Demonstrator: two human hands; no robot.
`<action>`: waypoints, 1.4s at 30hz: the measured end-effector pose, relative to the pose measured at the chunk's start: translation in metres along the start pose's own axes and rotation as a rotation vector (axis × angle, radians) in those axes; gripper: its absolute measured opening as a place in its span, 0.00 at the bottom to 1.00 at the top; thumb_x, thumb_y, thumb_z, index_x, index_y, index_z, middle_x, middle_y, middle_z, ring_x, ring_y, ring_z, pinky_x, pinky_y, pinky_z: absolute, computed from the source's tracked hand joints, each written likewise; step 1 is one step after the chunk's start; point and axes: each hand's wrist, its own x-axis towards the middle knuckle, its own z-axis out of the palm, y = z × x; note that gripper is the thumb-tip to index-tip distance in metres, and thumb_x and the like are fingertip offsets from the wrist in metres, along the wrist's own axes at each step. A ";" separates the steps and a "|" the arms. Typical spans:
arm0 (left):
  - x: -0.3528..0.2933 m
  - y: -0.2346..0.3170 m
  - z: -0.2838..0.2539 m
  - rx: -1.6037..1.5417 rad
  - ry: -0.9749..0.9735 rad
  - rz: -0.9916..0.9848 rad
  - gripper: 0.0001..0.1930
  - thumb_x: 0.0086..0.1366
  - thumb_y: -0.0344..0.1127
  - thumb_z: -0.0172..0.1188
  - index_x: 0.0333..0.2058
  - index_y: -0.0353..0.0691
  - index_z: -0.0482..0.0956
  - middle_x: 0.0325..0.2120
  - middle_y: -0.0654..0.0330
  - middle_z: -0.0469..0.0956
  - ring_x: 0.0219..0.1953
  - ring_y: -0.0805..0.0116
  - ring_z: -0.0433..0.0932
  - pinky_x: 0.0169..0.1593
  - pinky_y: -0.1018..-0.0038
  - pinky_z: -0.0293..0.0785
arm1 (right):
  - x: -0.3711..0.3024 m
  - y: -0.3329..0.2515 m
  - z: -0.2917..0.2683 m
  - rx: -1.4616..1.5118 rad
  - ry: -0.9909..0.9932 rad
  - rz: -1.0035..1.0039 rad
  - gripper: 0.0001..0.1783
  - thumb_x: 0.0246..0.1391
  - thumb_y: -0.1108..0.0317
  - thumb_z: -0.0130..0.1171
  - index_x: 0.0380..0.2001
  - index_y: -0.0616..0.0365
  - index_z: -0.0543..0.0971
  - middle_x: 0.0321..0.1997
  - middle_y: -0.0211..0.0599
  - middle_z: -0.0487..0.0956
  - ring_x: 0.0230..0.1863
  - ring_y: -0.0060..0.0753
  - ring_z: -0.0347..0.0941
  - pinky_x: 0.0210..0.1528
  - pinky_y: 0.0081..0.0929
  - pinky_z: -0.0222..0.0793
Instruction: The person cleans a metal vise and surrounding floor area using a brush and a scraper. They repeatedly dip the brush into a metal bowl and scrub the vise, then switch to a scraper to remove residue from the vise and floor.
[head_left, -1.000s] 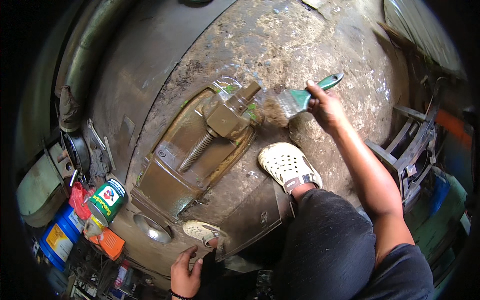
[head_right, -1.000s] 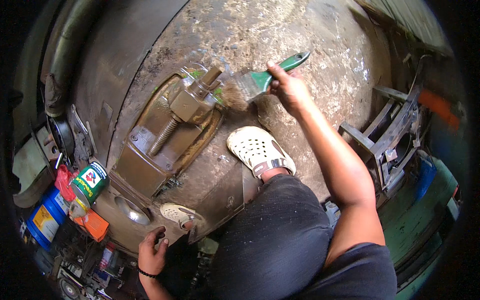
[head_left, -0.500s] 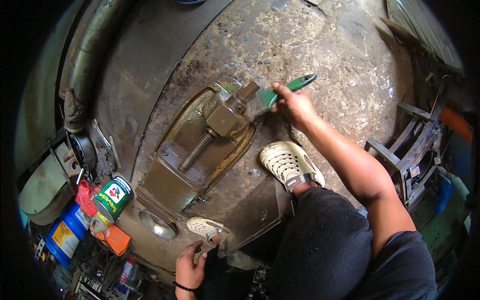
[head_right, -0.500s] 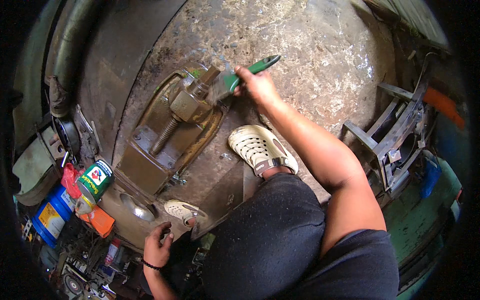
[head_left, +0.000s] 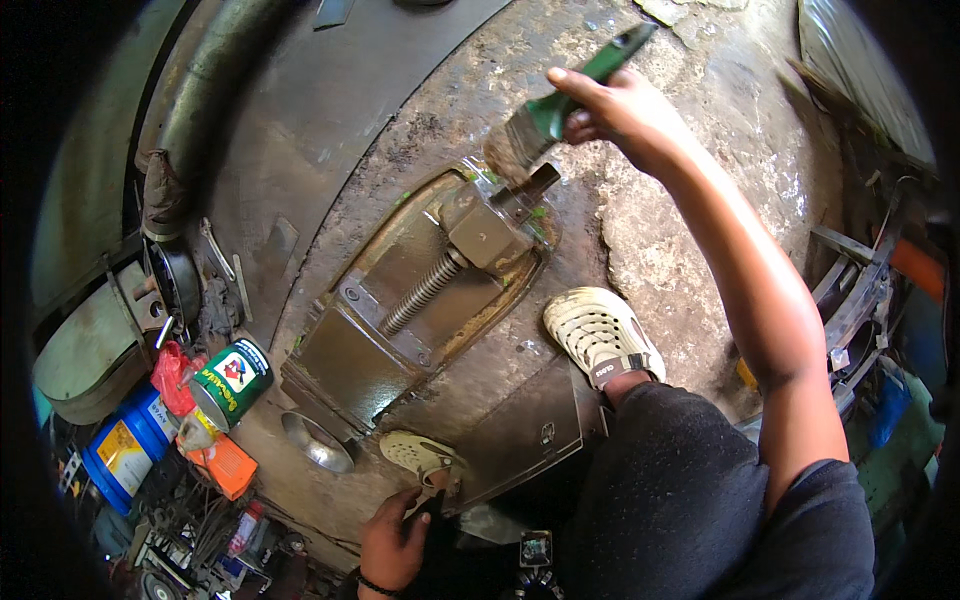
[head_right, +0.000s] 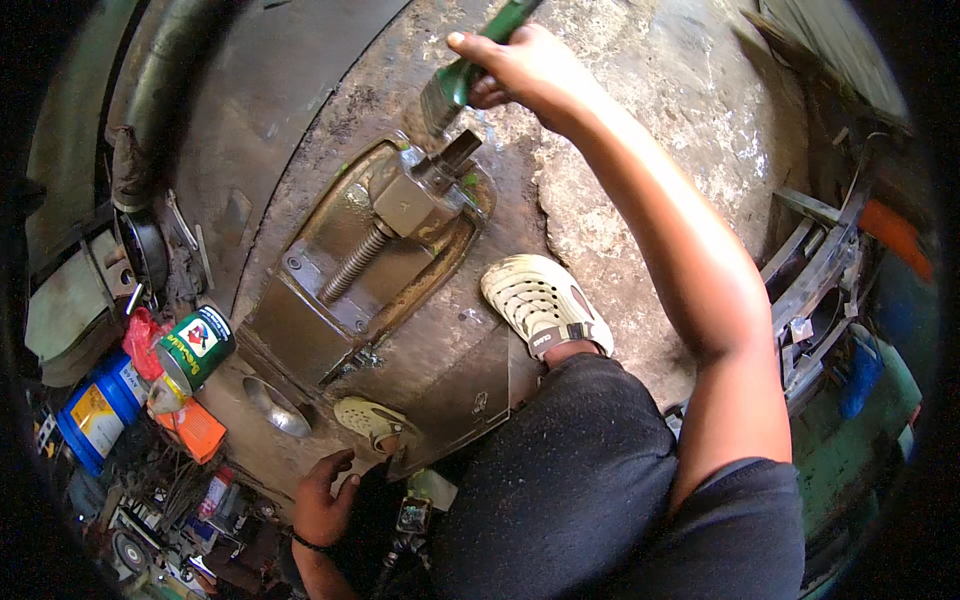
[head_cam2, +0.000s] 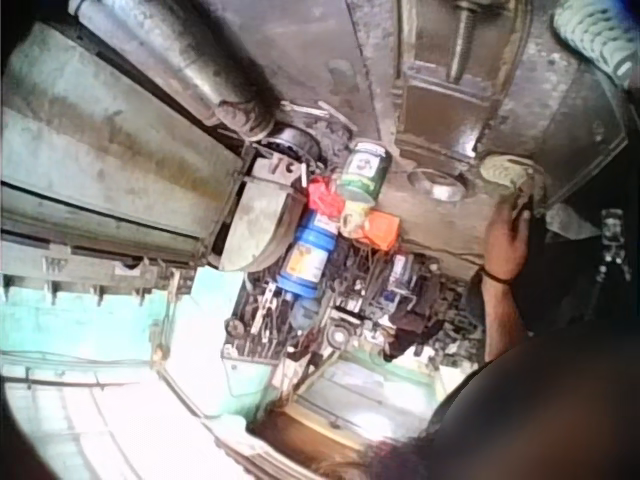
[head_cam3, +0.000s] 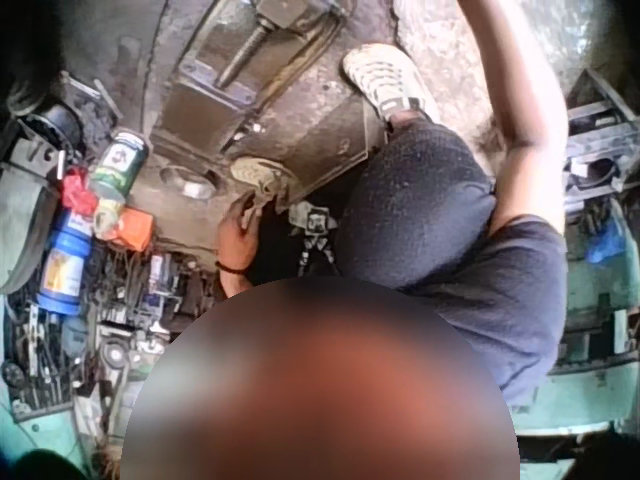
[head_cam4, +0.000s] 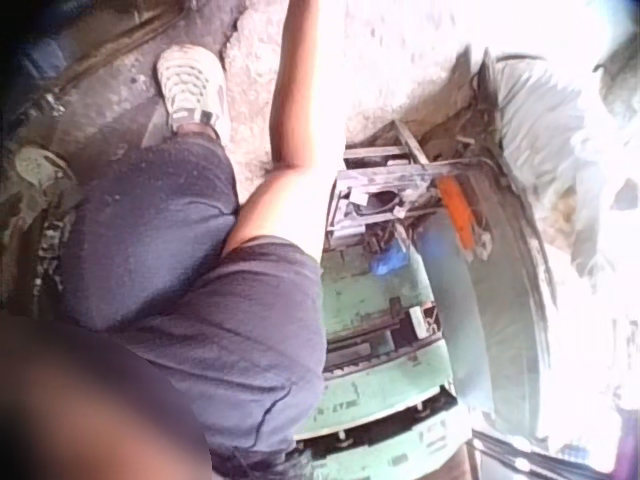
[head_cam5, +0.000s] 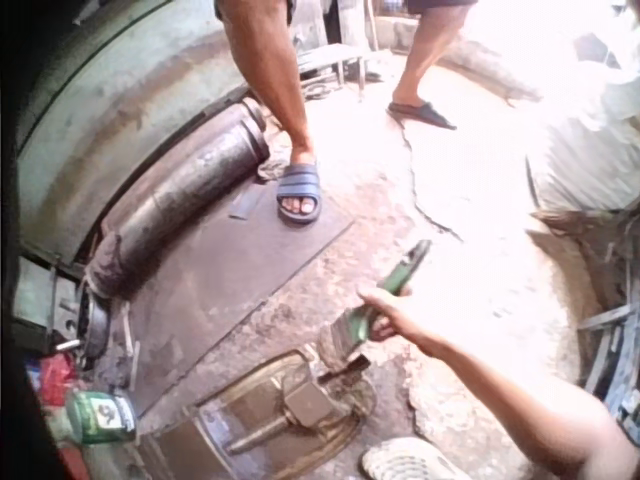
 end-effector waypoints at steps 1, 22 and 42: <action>-0.001 0.000 0.001 0.014 -0.013 -0.007 0.20 0.65 0.30 0.61 0.56 0.34 0.76 0.50 0.44 0.80 0.51 0.49 0.81 0.54 0.59 0.77 | 0.014 -0.001 0.013 0.032 0.017 -0.004 0.25 0.60 0.51 0.66 0.37 0.70 0.81 0.27 0.40 0.82 0.26 0.29 0.82 0.32 0.28 0.82; -0.010 -0.001 0.016 -0.057 -0.002 -0.062 0.18 0.65 0.30 0.62 0.53 0.33 0.78 0.48 0.44 0.81 0.51 0.47 0.81 0.52 0.61 0.79 | 0.031 -0.010 0.048 -0.279 -0.046 0.029 0.18 0.60 0.61 0.59 0.25 0.67 0.79 0.19 0.39 0.79 0.18 0.27 0.77 0.23 0.27 0.76; -0.017 -0.004 0.022 -0.041 0.024 0.020 0.16 0.63 0.31 0.62 0.49 0.33 0.79 0.45 0.44 0.81 0.49 0.43 0.80 0.52 0.60 0.75 | 0.014 -0.040 0.121 -0.776 -0.223 -0.518 0.18 0.52 0.60 0.61 0.30 0.69 0.83 0.28 0.62 0.81 0.36 0.58 0.83 0.45 0.45 0.79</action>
